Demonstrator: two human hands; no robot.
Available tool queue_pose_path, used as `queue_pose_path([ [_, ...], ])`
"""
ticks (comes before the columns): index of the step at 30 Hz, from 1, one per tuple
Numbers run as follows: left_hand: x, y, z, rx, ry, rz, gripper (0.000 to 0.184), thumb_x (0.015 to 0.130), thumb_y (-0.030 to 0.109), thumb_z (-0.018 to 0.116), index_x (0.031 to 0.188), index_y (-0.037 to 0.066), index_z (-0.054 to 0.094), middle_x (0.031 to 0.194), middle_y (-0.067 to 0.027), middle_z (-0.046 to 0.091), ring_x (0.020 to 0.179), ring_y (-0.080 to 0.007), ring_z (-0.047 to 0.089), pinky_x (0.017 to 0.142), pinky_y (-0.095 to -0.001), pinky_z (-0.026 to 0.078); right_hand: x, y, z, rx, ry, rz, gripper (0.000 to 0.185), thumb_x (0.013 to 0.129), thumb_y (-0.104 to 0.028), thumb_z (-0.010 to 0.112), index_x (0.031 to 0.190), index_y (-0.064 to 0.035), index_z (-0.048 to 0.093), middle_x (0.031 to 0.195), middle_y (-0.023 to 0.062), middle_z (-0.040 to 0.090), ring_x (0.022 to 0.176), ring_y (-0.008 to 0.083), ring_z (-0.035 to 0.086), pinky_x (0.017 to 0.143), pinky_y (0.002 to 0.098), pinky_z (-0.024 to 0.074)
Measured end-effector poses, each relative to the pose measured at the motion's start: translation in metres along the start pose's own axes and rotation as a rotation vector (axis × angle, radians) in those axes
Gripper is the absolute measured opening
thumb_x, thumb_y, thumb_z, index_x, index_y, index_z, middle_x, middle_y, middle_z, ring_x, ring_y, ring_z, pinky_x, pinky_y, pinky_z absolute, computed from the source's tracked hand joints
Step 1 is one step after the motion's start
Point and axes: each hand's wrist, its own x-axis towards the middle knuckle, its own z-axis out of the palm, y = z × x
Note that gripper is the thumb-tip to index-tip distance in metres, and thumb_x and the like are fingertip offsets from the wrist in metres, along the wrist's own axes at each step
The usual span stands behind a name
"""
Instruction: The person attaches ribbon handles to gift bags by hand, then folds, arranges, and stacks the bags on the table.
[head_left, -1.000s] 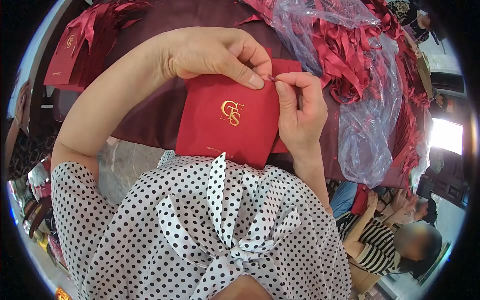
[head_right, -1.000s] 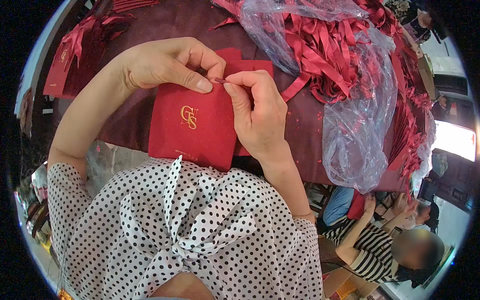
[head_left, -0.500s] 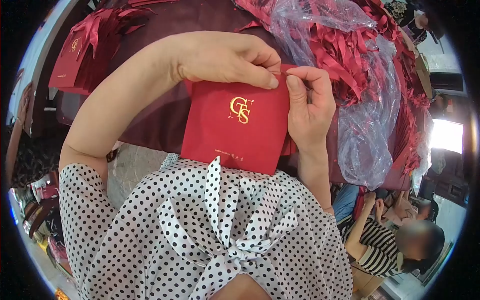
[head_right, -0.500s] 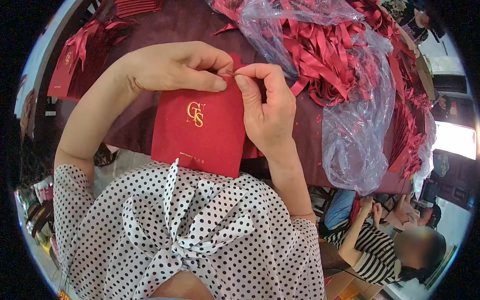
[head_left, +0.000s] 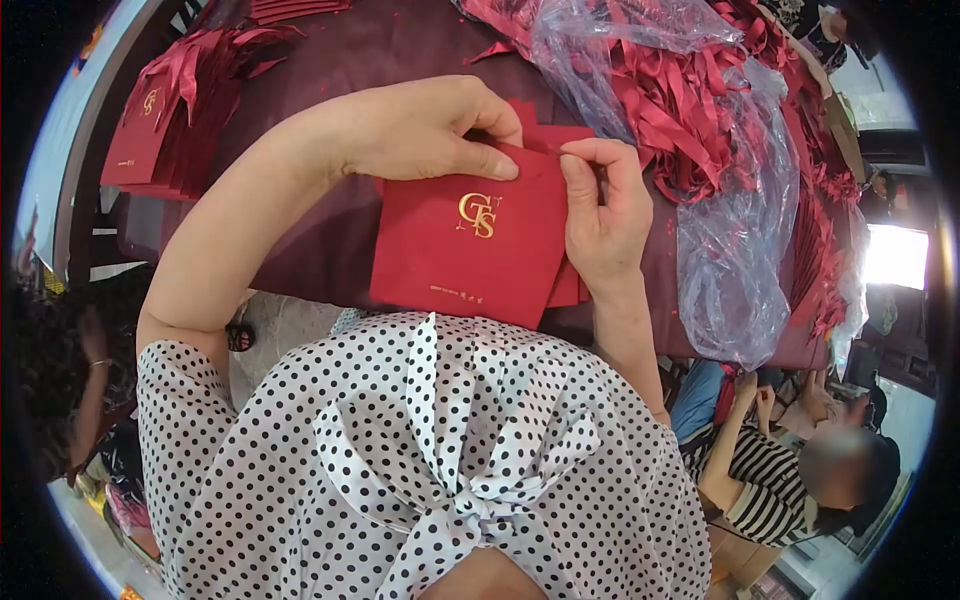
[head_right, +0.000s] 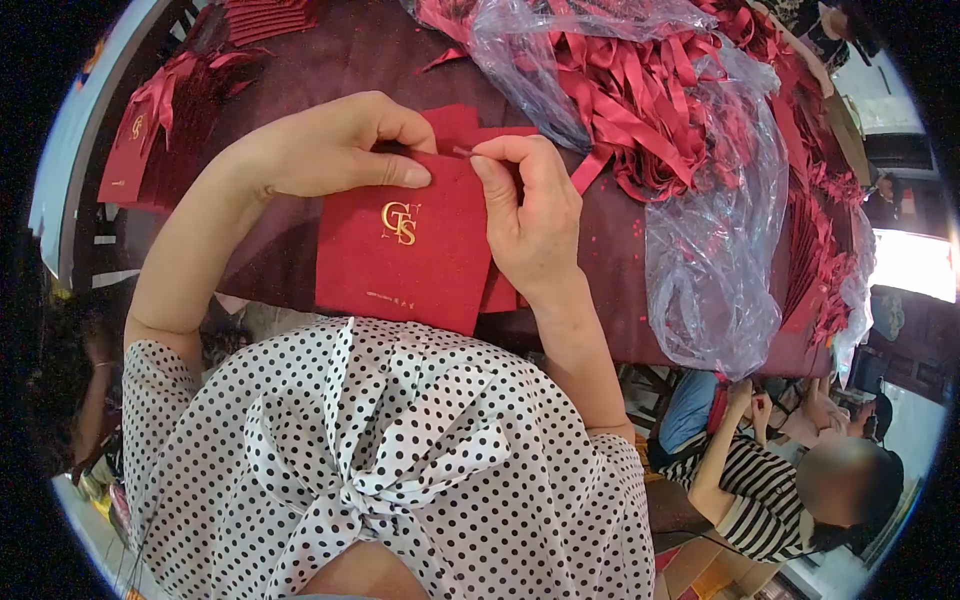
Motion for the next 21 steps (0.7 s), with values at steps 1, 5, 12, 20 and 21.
queue_pose_path([
  [1, 0.000, 0.000, 0.000, 0.002, 0.001, -0.001, 0.016, 0.087, 0.013, 0.063, 0.089, -0.002, 0.060, 0.075, 0.0015, 0.060, 0.073, -0.0044, 0.050, 0.067, -0.0239, 0.043, 0.000, -0.001, -0.001, 0.014, 0.008, 0.053, 0.009, 0.086, -0.005, 0.064, 0.091, -0.0018, 0.057, 0.082, 0.0100, 0.059, 0.071, 0.0241, 0.059, 0.063, 0.0313, 0.0469],
  [5, 0.001, -0.006, 0.002, -0.267, 0.044, -0.049, 0.013, 0.088, 0.013, 0.063, 0.089, 0.000, 0.061, 0.078, 0.0044, 0.060, 0.075, -0.0019, 0.050, 0.067, -0.0204, 0.043, 0.013, -0.023, -0.017, -0.270, 0.035, -0.090, 0.010, 0.083, -0.003, 0.067, 0.090, -0.0021, 0.059, 0.083, 0.0100, 0.061, 0.073, 0.0240, 0.060, 0.064, 0.0321, 0.0481],
  [12, 0.001, -0.007, 0.010, -0.169, 0.172, -0.011, 0.011, 0.087, 0.009, 0.063, 0.088, -0.001, 0.061, 0.079, 0.0040, 0.060, 0.075, -0.0012, 0.051, 0.067, -0.0198, 0.044, 0.004, -0.041, -0.015, -0.276, -0.073, 0.072, 0.015, 0.074, 0.002, 0.070, 0.084, -0.0038, 0.061, 0.073, 0.0085, 0.060, 0.065, 0.0243, 0.060, 0.057, 0.0328, 0.0478],
  [20, -0.004, -0.002, 0.028, 0.056, 0.355, 0.137, 0.009, 0.081, 0.004, 0.062, 0.086, -0.002, 0.058, 0.076, -0.0040, 0.057, 0.076, -0.0095, 0.053, 0.068, -0.0253, 0.044, 0.006, -0.041, -0.009, -0.342, -0.129, 0.044, 0.014, 0.073, 0.003, 0.069, 0.082, -0.0037, 0.059, 0.072, 0.0086, 0.059, 0.065, 0.0263, 0.059, 0.059, 0.0338, 0.0478],
  [21, -0.004, -0.001, 0.031, 0.153, 0.420, 0.218, 0.010, 0.079, 0.003, 0.062, 0.086, -0.002, 0.057, 0.076, -0.0070, 0.056, 0.075, -0.0135, 0.054, 0.069, -0.0277, 0.043, 0.006, -0.043, -0.009, -0.398, -0.156, 0.022, 0.014, 0.073, 0.003, 0.068, 0.082, -0.0034, 0.058, 0.072, 0.0085, 0.059, 0.066, 0.0270, 0.059, 0.059, 0.0339, 0.0479],
])
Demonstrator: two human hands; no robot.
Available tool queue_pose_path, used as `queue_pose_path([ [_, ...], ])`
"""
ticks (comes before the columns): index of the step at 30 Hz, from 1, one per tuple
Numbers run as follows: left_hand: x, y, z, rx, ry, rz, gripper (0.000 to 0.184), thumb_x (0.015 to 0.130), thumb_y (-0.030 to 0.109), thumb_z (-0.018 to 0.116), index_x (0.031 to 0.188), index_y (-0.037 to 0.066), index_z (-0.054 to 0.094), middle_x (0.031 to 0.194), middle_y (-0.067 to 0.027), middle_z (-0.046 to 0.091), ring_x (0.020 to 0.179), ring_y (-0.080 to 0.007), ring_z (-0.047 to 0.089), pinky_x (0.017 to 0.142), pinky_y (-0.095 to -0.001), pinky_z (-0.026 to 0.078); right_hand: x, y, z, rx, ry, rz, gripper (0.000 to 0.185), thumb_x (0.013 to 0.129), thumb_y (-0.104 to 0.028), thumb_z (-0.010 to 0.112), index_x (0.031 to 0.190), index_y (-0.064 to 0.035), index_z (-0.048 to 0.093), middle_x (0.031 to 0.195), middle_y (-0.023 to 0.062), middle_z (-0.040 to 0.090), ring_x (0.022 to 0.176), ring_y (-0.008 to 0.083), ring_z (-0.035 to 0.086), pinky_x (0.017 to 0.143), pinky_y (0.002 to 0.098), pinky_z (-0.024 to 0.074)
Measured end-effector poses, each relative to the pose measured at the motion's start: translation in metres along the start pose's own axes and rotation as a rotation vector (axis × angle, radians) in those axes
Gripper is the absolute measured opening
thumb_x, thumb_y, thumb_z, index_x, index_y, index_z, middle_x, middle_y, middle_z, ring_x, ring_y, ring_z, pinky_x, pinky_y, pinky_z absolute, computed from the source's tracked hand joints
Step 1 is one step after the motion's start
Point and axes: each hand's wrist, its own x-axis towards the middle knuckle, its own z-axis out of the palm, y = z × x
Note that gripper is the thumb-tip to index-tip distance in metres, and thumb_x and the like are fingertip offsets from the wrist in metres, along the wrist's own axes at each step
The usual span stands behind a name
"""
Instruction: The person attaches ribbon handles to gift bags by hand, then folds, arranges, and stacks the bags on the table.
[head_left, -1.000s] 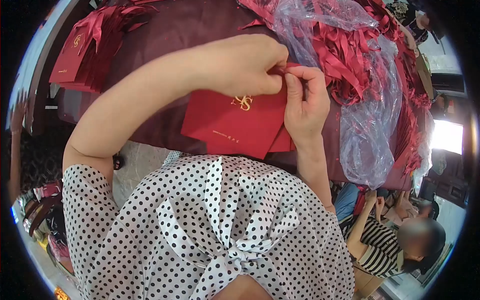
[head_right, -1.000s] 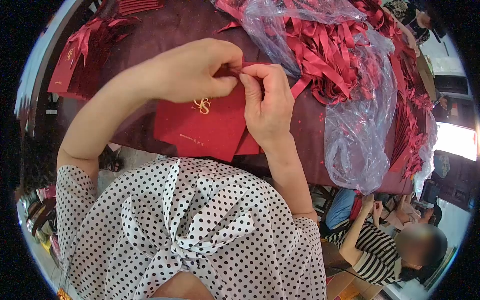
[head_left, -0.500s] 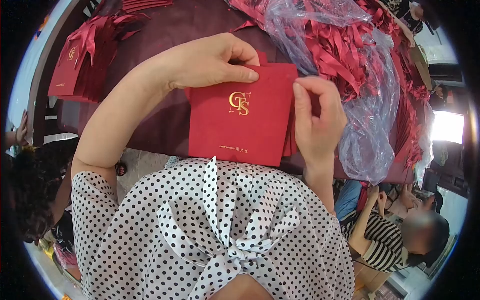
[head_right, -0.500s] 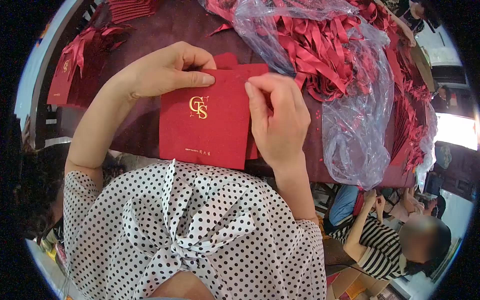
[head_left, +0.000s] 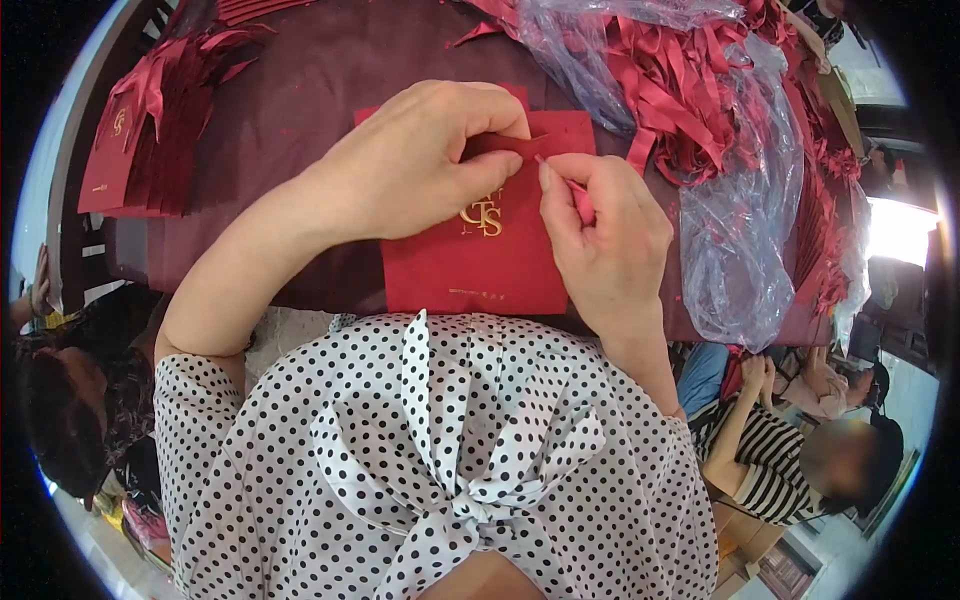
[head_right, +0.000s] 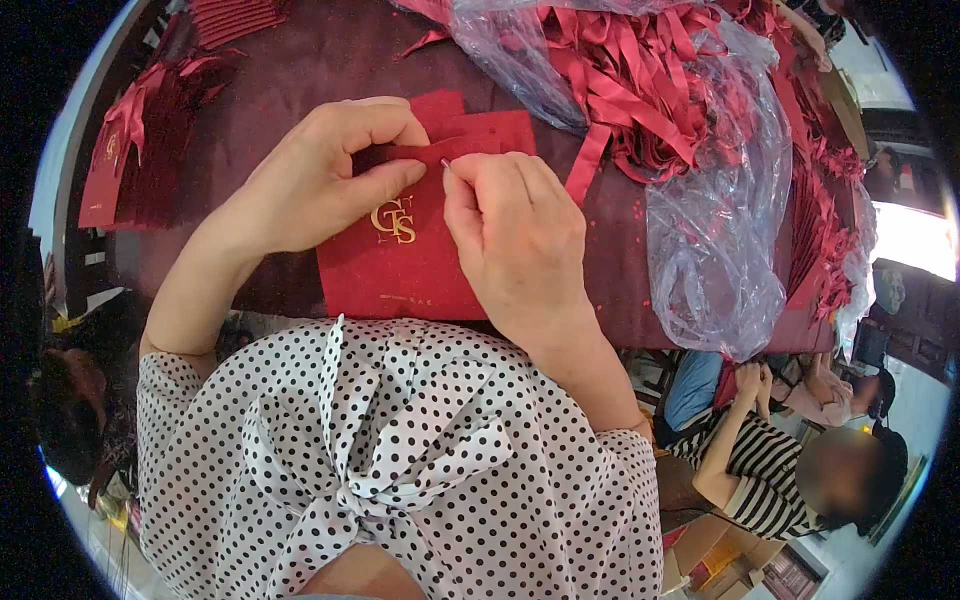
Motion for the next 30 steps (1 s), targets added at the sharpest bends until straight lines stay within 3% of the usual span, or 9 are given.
queue_pose_path([
  [4, -0.006, 0.008, 0.011, 0.205, 0.086, 0.159, 0.013, 0.078, 0.002, 0.062, 0.089, 0.001, 0.056, 0.076, -0.0105, 0.054, 0.072, -0.0283, 0.052, 0.071, -0.0330, 0.038, 0.001, 0.002, 0.004, -0.041, 0.037, -0.093, 0.015, 0.075, 0.002, 0.067, 0.084, -0.0018, 0.056, 0.075, 0.0092, 0.059, 0.068, 0.0277, 0.059, 0.062, 0.0329, 0.0485],
  [8, -0.008, 0.015, 0.001, 0.188, 0.099, 0.216, 0.010, 0.082, 0.005, 0.060, 0.091, 0.000, 0.057, 0.076, -0.0114, 0.054, 0.071, -0.0297, 0.052, 0.070, -0.0340, 0.040, 0.000, 0.004, -0.009, 0.567, -0.078, 0.406, 0.020, 0.079, -0.006, 0.070, 0.095, -0.0018, 0.058, 0.079, 0.0118, 0.062, 0.066, 0.0252, 0.061, 0.061, 0.0316, 0.0501],
  [10, -0.006, 0.015, -0.012, -0.011, -0.159, 0.143, 0.012, 0.088, 0.008, 0.057, 0.095, -0.001, 0.058, 0.076, -0.0101, 0.055, 0.071, -0.0228, 0.056, 0.067, -0.0318, 0.042, 0.002, -0.001, -0.019, 0.307, -0.151, 0.238, 0.024, 0.080, -0.008, 0.070, 0.101, -0.0024, 0.060, 0.078, 0.0118, 0.063, 0.067, 0.0232, 0.063, 0.059, 0.0312, 0.0501],
  [11, -0.003, 0.021, -0.024, -0.056, -0.308, -0.156, 0.013, 0.092, 0.009, 0.053, 0.097, -0.002, 0.059, 0.077, -0.0073, 0.057, 0.072, -0.0133, 0.056, 0.064, -0.0284, 0.043, 0.000, 0.001, -0.020, 0.226, -0.198, 0.160, 0.025, 0.080, -0.008, 0.070, 0.101, -0.0022, 0.060, 0.079, 0.0116, 0.063, 0.068, 0.0228, 0.064, 0.059, 0.0307, 0.0501],
  [15, 0.013, 0.019, -0.030, -0.359, -0.254, -0.213, 0.012, 0.087, 0.006, 0.058, 0.094, -0.003, 0.061, 0.072, -0.0040, 0.057, 0.069, -0.0089, 0.053, 0.062, -0.0266, 0.044, 0.001, -0.008, -0.028, 0.263, -0.163, 0.066, 0.020, 0.078, -0.005, 0.071, 0.095, -0.0027, 0.060, 0.082, 0.0104, 0.063, 0.069, 0.0221, 0.064, 0.060, 0.0303, 0.0503],
  [17, 0.022, 0.024, -0.036, -0.135, -0.489, -0.072, 0.017, 0.081, 0.004, 0.063, 0.097, -0.002, 0.060, 0.074, -0.0064, 0.059, 0.068, -0.0112, 0.055, 0.061, -0.0275, 0.044, 0.000, -0.013, -0.027, 0.256, -0.152, 0.056, 0.020, 0.077, -0.004, 0.071, 0.093, -0.0029, 0.059, 0.082, 0.0100, 0.063, 0.069, 0.0220, 0.064, 0.060, 0.0305, 0.0505],
  [20, 0.020, 0.015, -0.014, 0.070, -0.115, 0.487, 0.016, 0.074, 0.005, 0.067, 0.088, 0.001, 0.061, 0.078, -0.0102, 0.055, 0.069, -0.0255, 0.057, 0.058, -0.0336, 0.045, -0.005, -0.010, -0.027, 0.251, -0.135, 0.049, 0.020, 0.077, -0.003, 0.072, 0.093, -0.0027, 0.060, 0.081, 0.0097, 0.062, 0.069, 0.0217, 0.063, 0.059, 0.0303, 0.0503],
  [24, 0.010, 0.026, -0.019, 0.336, -0.237, 0.420, 0.013, 0.074, 0.008, 0.068, 0.084, 0.003, 0.061, 0.080, -0.0059, 0.049, 0.075, -0.0246, 0.054, 0.069, -0.0348, 0.040, -0.010, -0.013, -0.031, 0.300, -0.143, 0.123, 0.020, 0.076, -0.002, 0.072, 0.092, -0.0023, 0.061, 0.080, 0.0101, 0.062, 0.069, 0.0222, 0.063, 0.059, 0.0302, 0.0499],
  [30, 0.015, 0.009, -0.015, 0.048, -0.444, 0.389, 0.011, 0.073, 0.007, 0.067, 0.079, 0.003, 0.060, 0.076, -0.0063, 0.048, 0.074, -0.0252, 0.052, 0.066, -0.0354, 0.040, -0.013, -0.018, -0.031, 0.322, -0.173, 0.096, 0.022, 0.074, -0.003, 0.074, 0.090, -0.0020, 0.060, 0.076, 0.0097, 0.060, 0.065, 0.0228, 0.060, 0.057, 0.0312, 0.0493],
])
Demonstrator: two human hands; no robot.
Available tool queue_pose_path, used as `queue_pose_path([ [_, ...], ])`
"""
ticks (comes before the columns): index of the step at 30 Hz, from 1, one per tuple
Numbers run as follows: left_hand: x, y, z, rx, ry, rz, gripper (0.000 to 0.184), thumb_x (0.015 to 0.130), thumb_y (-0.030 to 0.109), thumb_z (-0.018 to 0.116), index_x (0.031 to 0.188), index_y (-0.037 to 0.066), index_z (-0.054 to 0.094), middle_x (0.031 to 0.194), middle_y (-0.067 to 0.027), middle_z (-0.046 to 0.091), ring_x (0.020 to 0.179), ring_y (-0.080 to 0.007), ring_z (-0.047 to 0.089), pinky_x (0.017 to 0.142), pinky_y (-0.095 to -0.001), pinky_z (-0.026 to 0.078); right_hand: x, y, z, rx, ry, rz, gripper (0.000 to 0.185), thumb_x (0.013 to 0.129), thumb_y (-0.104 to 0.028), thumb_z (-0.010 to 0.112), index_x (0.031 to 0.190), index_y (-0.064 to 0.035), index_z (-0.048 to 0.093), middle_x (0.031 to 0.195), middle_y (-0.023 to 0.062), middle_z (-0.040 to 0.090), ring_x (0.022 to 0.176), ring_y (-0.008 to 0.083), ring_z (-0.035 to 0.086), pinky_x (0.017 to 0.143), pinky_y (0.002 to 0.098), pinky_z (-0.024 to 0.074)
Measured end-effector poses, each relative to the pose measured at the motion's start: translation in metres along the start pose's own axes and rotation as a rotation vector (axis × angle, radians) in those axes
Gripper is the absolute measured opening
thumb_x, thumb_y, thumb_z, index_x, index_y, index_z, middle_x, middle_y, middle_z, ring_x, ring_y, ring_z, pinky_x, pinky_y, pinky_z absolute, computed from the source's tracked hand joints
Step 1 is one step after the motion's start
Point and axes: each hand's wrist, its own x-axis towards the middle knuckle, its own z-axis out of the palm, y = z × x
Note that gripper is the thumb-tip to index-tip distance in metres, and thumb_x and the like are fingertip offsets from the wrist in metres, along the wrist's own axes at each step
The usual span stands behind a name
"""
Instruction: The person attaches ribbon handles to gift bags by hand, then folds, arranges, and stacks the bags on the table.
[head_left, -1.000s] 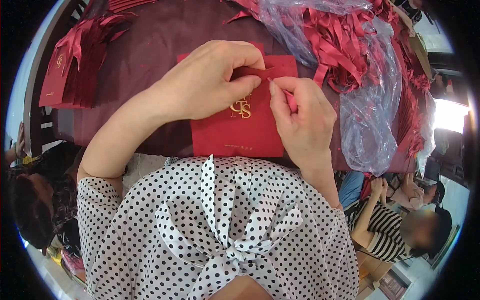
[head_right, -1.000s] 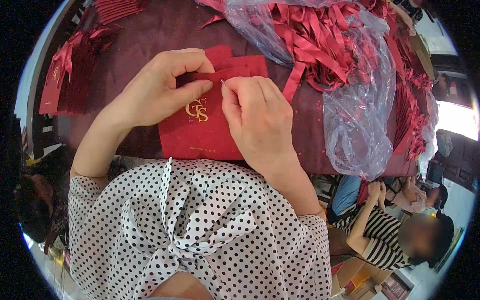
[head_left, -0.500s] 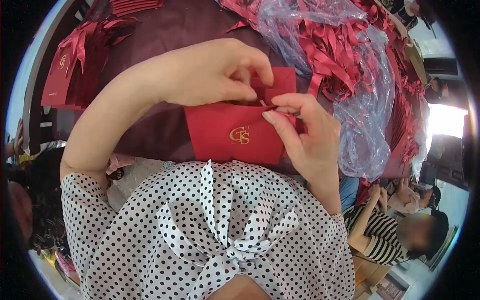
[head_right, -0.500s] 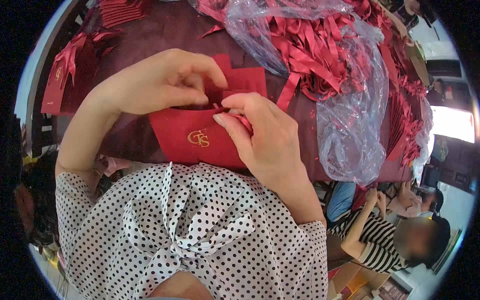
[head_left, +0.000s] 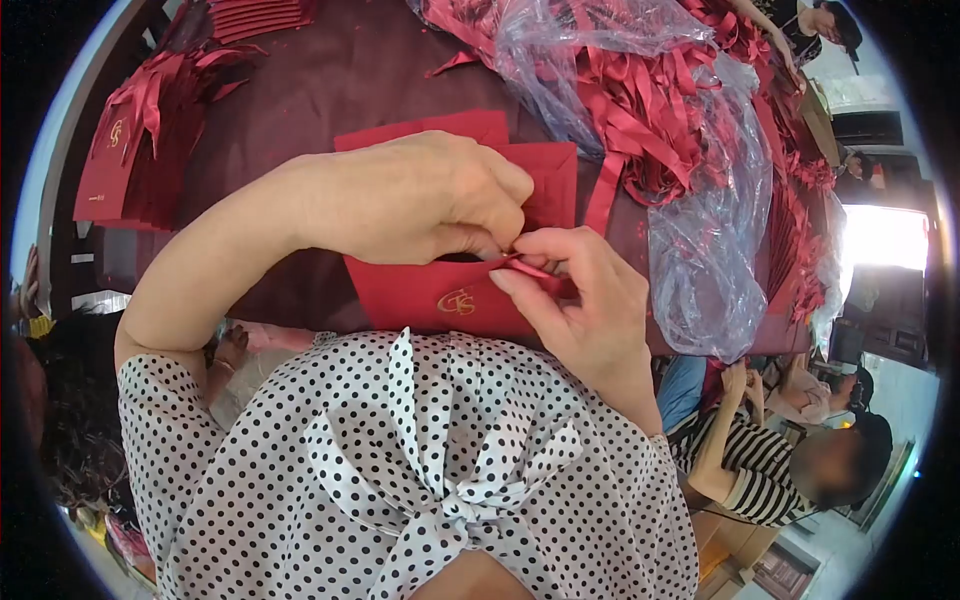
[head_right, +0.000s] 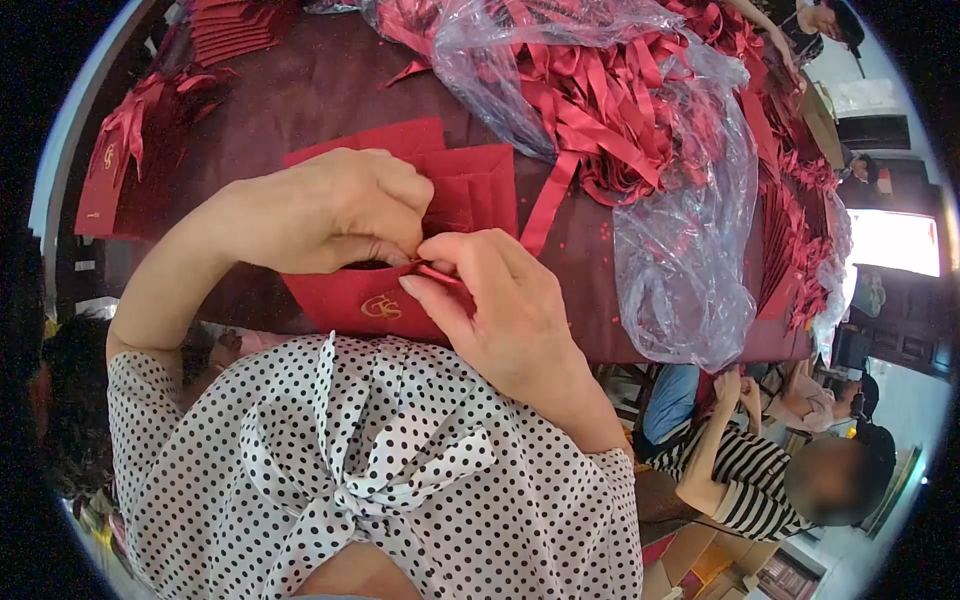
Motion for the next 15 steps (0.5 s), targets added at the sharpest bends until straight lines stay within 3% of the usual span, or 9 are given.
queue_pose_path([
  [4, -0.007, -0.002, -0.029, 0.142, 0.018, 0.076, 0.011, 0.072, 0.004, 0.066, 0.075, 0.001, 0.057, 0.070, -0.0083, 0.048, 0.071, -0.0278, 0.053, 0.059, -0.0355, 0.042, -0.004, 0.004, -0.002, -0.046, -0.016, -0.012, 0.022, 0.074, -0.004, 0.074, 0.090, -0.0024, 0.059, 0.075, 0.0089, 0.059, 0.062, 0.0199, 0.059, 0.055, 0.0304, 0.0493],
  [6, -0.018, -0.013, -0.048, 0.099, 0.331, 0.009, 0.009, 0.076, 0.004, 0.065, 0.075, -0.001, 0.057, 0.071, -0.0077, 0.049, 0.068, -0.0236, 0.053, 0.060, -0.0336, 0.041, -0.008, 0.003, -0.006, -0.050, -0.033, 0.047, 0.022, 0.074, -0.004, 0.074, 0.090, -0.0031, 0.059, 0.074, 0.0084, 0.058, 0.060, 0.0188, 0.059, 0.053, 0.0299, 0.0488],
  [7, -0.027, -0.016, -0.054, 0.211, 0.406, -0.226, 0.010, 0.081, 0.005, 0.064, 0.088, 0.000, 0.060, 0.078, -0.0057, 0.054, 0.073, -0.0195, 0.055, 0.066, -0.0303, 0.045, -0.009, 0.004, -0.006, -0.069, -0.039, 0.081, 0.021, 0.074, -0.004, 0.074, 0.090, -0.0033, 0.059, 0.073, 0.0084, 0.058, 0.060, 0.0188, 0.058, 0.053, 0.0297, 0.0484],
  [9, -0.028, -0.012, -0.031, -0.041, 0.603, -0.565, 0.022, 0.084, 0.007, 0.063, 0.105, 0.003, 0.058, 0.092, -0.0060, 0.057, 0.085, -0.0175, 0.057, 0.076, -0.0277, 0.047, -0.010, 0.006, -0.005, -0.083, -0.046, 0.119, 0.020, 0.075, -0.004, 0.074, 0.089, -0.0034, 0.060, 0.073, 0.0084, 0.058, 0.060, 0.0188, 0.058, 0.053, 0.0295, 0.0480],
  [10, -0.029, -0.008, -0.018, 0.214, 0.669, -0.448, 0.030, 0.087, 0.004, 0.059, 0.117, 0.002, 0.052, 0.104, -0.0073, 0.055, 0.097, -0.0172, 0.054, 0.085, -0.0264, 0.045, -0.009, 0.007, -0.005, -0.085, -0.049, 0.102, 0.019, 0.075, -0.004, 0.073, 0.089, -0.0031, 0.060, 0.073, 0.0085, 0.058, 0.060, 0.0190, 0.058, 0.052, 0.0297, 0.0475],
  [12, -0.039, 0.004, -0.002, 0.218, 0.763, -0.274, 0.030, 0.087, 0.013, 0.062, 0.112, 0.000, 0.053, 0.106, -0.0095, 0.053, 0.100, -0.0198, 0.052, 0.086, -0.0298, 0.044, -0.007, 0.009, -0.005, -0.081, -0.053, 0.085, 0.018, 0.076, -0.004, 0.072, 0.089, -0.0028, 0.060, 0.073, 0.0086, 0.058, 0.060, 0.0191, 0.058, 0.052, 0.0298, 0.0471],
  [14, -0.056, 0.011, 0.003, 0.319, 0.396, -0.075, 0.034, 0.079, 0.034, 0.069, 0.092, 0.005, 0.056, 0.100, -0.0112, 0.051, 0.094, -0.0280, 0.049, 0.088, -0.0387, 0.037, -0.009, 0.010, -0.006, -0.038, -0.019, 0.088, 0.017, 0.077, -0.004, 0.072, 0.089, -0.0024, 0.060, 0.073, 0.0087, 0.058, 0.060, 0.0195, 0.058, 0.052, 0.0296, 0.0463],
  [15, -0.058, 0.017, 0.017, 0.233, 0.384, -0.120, 0.028, 0.077, 0.028, 0.071, 0.086, 0.005, 0.057, 0.097, -0.0101, 0.050, 0.096, -0.0293, 0.046, 0.089, -0.0402, 0.035, -0.011, 0.011, -0.007, 0.013, -0.028, 0.133, 0.019, 0.077, -0.004, 0.072, 0.093, -0.0025, 0.062, 0.072, 0.0088, 0.058, 0.059, 0.0192, 0.058, 0.052, 0.0292, 0.0461],
])
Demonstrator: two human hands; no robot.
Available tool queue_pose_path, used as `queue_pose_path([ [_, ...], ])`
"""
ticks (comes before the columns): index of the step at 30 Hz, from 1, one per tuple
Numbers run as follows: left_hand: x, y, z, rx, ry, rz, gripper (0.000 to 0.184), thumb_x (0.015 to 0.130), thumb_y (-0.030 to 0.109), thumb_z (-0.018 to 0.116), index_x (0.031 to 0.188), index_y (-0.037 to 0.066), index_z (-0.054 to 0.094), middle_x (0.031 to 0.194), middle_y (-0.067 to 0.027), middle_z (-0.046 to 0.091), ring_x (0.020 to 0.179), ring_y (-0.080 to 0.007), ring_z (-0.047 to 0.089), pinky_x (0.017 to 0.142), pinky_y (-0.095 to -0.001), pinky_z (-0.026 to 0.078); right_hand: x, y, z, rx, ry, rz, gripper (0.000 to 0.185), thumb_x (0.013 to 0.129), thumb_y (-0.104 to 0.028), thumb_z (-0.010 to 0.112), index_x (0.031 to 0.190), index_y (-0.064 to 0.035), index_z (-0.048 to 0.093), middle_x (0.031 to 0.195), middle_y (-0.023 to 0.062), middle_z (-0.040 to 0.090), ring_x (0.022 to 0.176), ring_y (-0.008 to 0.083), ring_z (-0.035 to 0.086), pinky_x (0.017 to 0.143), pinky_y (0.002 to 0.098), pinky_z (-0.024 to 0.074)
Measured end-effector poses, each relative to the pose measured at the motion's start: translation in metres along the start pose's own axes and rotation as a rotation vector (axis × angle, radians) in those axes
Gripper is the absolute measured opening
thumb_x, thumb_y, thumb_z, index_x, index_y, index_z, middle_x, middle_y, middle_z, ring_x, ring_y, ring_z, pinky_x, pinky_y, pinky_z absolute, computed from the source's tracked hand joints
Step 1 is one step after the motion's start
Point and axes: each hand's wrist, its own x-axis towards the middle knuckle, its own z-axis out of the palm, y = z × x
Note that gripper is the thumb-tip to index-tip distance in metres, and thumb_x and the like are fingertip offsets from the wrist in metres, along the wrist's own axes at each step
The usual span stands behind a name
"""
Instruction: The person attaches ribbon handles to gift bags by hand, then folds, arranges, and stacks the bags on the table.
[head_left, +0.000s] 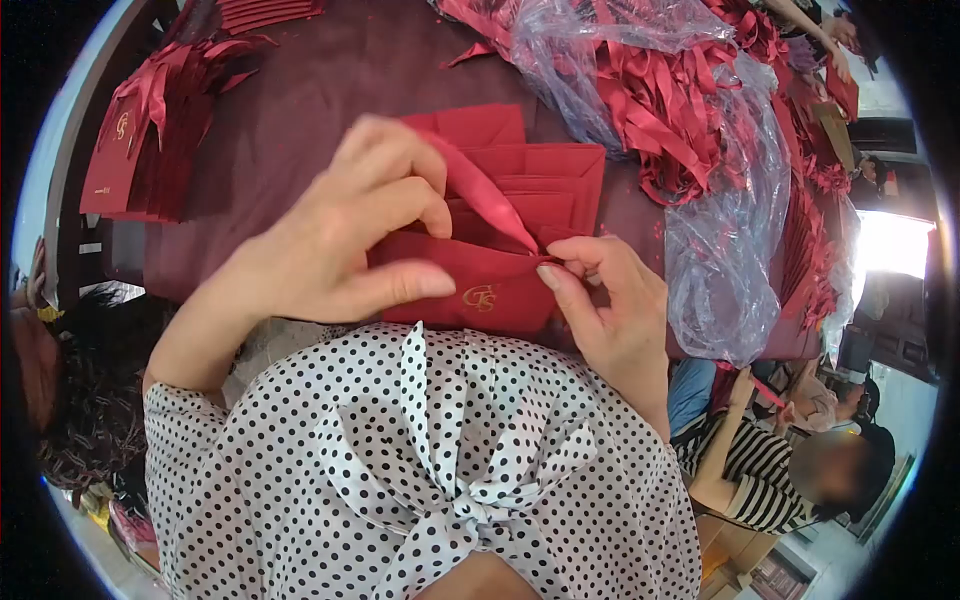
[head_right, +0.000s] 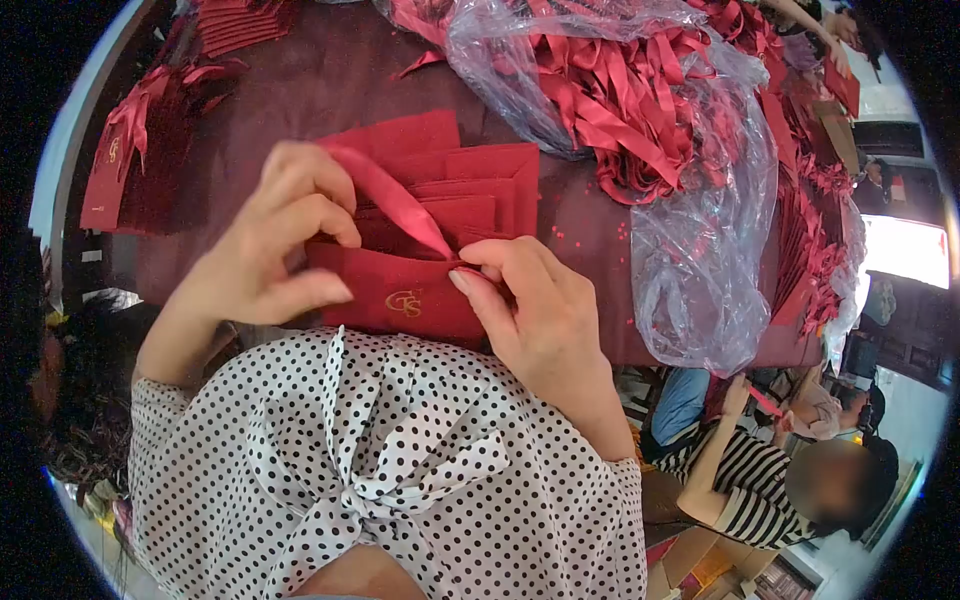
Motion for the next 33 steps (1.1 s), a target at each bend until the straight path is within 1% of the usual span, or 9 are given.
queue_pose_path([
  [8, -0.016, -0.005, 0.015, -0.179, 0.105, -0.074, 0.025, 0.072, 0.008, 0.069, 0.069, 0.003, 0.045, 0.092, -0.0108, 0.049, 0.090, -0.0276, 0.046, 0.080, -0.0355, 0.038, -0.034, 0.011, -0.059, 0.232, -0.382, 0.093, 0.042, 0.071, -0.008, 0.078, 0.108, -0.0023, 0.059, 0.084, 0.0134, 0.067, 0.065, 0.0161, 0.065, 0.055, 0.0283, 0.0507],
  [10, -0.014, -0.004, 0.010, -0.282, 0.185, -0.191, 0.025, 0.073, 0.005, 0.067, 0.069, 0.003, 0.043, 0.091, -0.0106, 0.050, 0.085, -0.0254, 0.048, 0.077, -0.0338, 0.039, -0.051, 0.026, -0.075, 0.421, -0.174, -0.333, 0.034, 0.070, 0.000, 0.077, 0.098, 0.0011, 0.060, 0.077, 0.0161, 0.067, 0.058, 0.0195, 0.064, 0.052, 0.0301, 0.0518],
  [12, -0.005, -0.001, 0.008, -0.253, 0.175, -0.176, 0.021, 0.076, 0.005, 0.066, 0.073, 0.001, 0.045, 0.091, -0.0105, 0.051, 0.083, -0.0239, 0.050, 0.075, -0.0320, 0.040, -0.031, 0.021, -0.100, 0.946, -0.531, -0.383, 0.033, 0.065, 0.005, 0.079, 0.091, 0.0024, 0.059, 0.068, 0.0181, 0.065, 0.055, 0.0254, 0.064, 0.050, 0.0319, 0.0537],
  [16, 0.010, 0.006, 0.021, -0.296, 0.146, -0.245, 0.015, 0.080, 0.004, 0.063, 0.081, 0.000, 0.049, 0.094, -0.0082, 0.051, 0.087, -0.0180, 0.049, 0.079, -0.0282, 0.039, -0.042, 0.003, -0.069, 1.313, -0.096, -0.492, 0.038, 0.058, 0.009, 0.082, 0.079, 0.0028, 0.052, 0.073, 0.0258, 0.063, 0.056, 0.0306, 0.064, 0.050, 0.0333, 0.0552],
  [18, 0.011, 0.004, 0.033, -0.343, 0.225, -0.330, 0.016, 0.081, 0.006, 0.064, 0.082, -0.001, 0.049, 0.093, -0.0079, 0.050, 0.087, -0.0177, 0.049, 0.080, -0.0278, 0.039, -0.033, 0.004, -0.050, 0.362, 0.942, -0.729, 0.030, 0.083, -0.014, 0.070, 0.070, 0.0036, 0.050, 0.071, 0.0219, 0.065, 0.044, 0.0195, 0.054, 0.048, 0.0289, 0.0493],
  [20, 0.010, 0.004, 0.037, -0.336, 0.232, -0.349, 0.017, 0.082, 0.008, 0.064, 0.084, -0.002, 0.049, 0.092, -0.0092, 0.050, 0.085, -0.0198, 0.050, 0.077, -0.0293, 0.041, -0.026, -0.038, -0.039, 0.157, 0.635, -0.218, 0.036, 0.088, -0.025, 0.064, 0.072, 0.0063, 0.056, 0.070, 0.0136, 0.063, 0.047, 0.0126, 0.051, 0.047, 0.0235, 0.0410],
  [24, 0.009, 0.002, 0.039, -0.325, 0.239, -0.367, 0.022, 0.082, 0.013, 0.065, 0.085, -0.002, 0.049, 0.090, -0.0100, 0.050, 0.082, -0.0217, 0.051, 0.073, -0.0317, 0.043, -0.011, -0.044, -0.061, -0.345, 0.085, -0.385, 0.024, 0.076, -0.019, 0.075, 0.090, -0.0009, 0.070, 0.079, 0.0107, 0.063, 0.057, 0.0104, 0.054, 0.048, 0.0198, 0.0410],
  [31, 0.017, 0.001, 0.041, -0.316, 0.202, -0.408, 0.023, 0.079, 0.008, 0.068, 0.081, 0.000, 0.047, 0.089, -0.0059, 0.051, 0.084, -0.0156, 0.048, 0.079, -0.0276, 0.040, 0.026, -0.032, -0.005, -0.321, 0.011, -0.471, 0.025, 0.069, -0.009, 0.077, 0.091, -0.0039, 0.066, 0.089, 0.0077, 0.065, 0.069, 0.0227, 0.064, 0.060, 0.0308, 0.0538],
  [33, 0.017, -0.007, 0.048, -0.298, 0.255, -0.320, 0.026, 0.078, 0.013, 0.069, 0.085, -0.002, 0.049, 0.087, -0.0088, 0.050, 0.075, -0.0172, 0.049, 0.065, -0.0309, 0.042, 0.036, -0.025, 0.006, -0.245, 0.003, -0.451, 0.018, 0.073, -0.003, 0.073, 0.088, -0.0024, 0.063, 0.088, 0.0087, 0.066, 0.067, 0.0209, 0.065, 0.059, 0.0288, 0.0540],
])
